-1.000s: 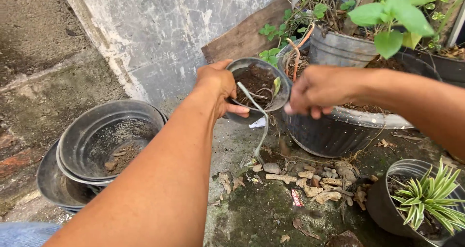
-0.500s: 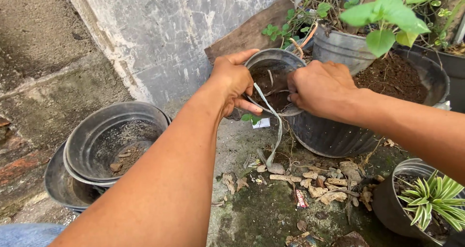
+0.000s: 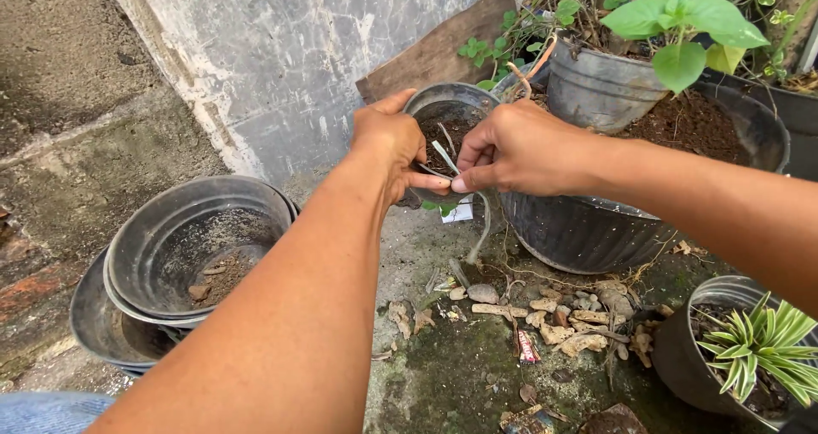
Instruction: Repotting plants by clearing soil and transferring it to smaller pots using a small trowel
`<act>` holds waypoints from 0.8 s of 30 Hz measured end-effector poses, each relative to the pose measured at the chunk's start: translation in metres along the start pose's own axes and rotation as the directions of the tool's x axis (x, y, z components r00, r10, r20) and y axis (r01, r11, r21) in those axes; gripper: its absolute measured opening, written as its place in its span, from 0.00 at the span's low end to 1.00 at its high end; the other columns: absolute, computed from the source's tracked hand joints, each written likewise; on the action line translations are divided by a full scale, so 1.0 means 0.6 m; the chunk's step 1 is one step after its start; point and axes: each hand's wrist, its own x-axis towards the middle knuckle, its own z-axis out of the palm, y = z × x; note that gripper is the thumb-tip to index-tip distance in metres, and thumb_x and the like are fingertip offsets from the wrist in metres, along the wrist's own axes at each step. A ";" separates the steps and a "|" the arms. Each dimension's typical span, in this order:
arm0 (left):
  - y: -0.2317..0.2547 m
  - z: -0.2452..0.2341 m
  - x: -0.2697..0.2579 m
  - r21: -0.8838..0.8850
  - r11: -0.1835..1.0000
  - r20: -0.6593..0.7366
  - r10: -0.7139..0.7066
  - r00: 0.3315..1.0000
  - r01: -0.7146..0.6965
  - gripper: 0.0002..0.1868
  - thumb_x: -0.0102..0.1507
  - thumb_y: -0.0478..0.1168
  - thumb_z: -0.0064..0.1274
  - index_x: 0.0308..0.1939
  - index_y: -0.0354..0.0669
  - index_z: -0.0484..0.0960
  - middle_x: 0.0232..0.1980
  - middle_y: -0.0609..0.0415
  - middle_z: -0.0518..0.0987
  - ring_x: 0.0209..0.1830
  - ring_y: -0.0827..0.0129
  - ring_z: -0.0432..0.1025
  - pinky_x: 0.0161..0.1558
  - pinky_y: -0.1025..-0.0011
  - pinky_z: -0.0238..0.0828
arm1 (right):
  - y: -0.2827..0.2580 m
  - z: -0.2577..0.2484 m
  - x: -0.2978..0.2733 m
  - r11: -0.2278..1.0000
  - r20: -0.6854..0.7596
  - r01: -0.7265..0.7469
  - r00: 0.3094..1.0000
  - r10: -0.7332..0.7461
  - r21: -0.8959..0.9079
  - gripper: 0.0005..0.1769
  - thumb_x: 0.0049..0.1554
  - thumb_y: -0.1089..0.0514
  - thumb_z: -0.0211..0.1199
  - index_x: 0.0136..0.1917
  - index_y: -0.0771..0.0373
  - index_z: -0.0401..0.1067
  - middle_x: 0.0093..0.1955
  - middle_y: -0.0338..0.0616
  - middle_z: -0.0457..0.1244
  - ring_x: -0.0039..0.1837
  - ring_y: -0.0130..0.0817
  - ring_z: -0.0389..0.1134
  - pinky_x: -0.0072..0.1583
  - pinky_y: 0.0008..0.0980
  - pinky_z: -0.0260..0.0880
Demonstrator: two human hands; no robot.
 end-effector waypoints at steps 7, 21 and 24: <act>0.003 -0.009 0.002 -0.084 0.995 -0.140 -0.073 0.988 0.061 0.45 0.56 0.14 0.36 0.73 0.55 0.67 0.67 0.37 0.72 0.40 0.32 0.80 0.28 0.54 0.81 | 0.043 -0.021 -0.004 0.975 0.093 0.051 0.993 -0.073 0.216 0.08 0.52 0.56 0.71 0.40 0.63 0.83 0.30 0.41 0.70 0.31 0.26 0.67 0.36 0.28 0.66; -0.011 0.043 0.013 0.017 0.983 0.083 -0.185 0.979 0.184 0.46 0.54 0.14 0.36 0.72 0.56 0.65 0.66 0.31 0.70 0.37 0.17 0.76 0.28 0.51 0.80 | 0.164 0.083 -0.071 0.907 0.797 -0.396 0.497 0.344 -0.144 0.14 0.56 0.54 0.68 0.54 0.61 0.80 0.43 0.44 0.71 0.38 0.31 0.72 0.38 0.31 0.74; 0.000 0.054 -0.009 0.058 0.980 0.144 -0.195 0.970 0.188 0.45 0.53 0.13 0.37 0.72 0.52 0.64 0.70 0.34 0.63 0.38 0.13 0.76 0.30 0.51 0.80 | 0.173 0.171 -0.116 0.969 0.853 -0.228 0.485 0.196 -0.093 0.13 0.59 0.54 0.66 0.54 0.62 0.81 0.44 0.45 0.72 0.39 0.30 0.72 0.40 0.30 0.75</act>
